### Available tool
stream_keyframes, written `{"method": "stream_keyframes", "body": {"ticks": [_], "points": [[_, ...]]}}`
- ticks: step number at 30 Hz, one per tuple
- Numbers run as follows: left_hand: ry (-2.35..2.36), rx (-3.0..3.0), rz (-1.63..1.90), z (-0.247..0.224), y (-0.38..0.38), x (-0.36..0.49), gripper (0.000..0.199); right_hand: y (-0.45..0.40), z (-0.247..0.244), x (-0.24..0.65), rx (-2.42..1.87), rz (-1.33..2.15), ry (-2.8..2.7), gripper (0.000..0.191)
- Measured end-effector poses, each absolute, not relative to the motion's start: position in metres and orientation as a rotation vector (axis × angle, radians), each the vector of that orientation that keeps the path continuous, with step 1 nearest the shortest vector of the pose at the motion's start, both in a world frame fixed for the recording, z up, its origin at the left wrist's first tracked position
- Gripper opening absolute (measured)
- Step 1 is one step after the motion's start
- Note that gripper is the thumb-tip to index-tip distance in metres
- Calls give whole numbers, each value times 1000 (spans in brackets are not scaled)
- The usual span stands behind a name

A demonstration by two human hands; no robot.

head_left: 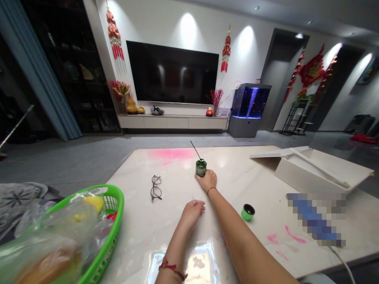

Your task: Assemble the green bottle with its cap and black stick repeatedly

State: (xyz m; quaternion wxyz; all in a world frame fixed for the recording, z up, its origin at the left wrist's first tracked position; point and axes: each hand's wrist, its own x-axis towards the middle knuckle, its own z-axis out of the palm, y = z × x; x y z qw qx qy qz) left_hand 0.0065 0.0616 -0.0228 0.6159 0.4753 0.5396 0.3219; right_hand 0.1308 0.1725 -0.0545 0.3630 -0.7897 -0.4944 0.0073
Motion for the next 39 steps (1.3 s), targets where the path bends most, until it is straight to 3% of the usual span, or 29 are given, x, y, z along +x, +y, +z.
{"method": "stream_keyframes", "body": {"ticks": [21,39], "points": [[1270,1155,730,-27,62,7,16,169,-57,126,-2107,36,-1570,69],[1357,1222,676,-20,61,7,16,165,-52,122,-1952,10,-1816,56]]}}
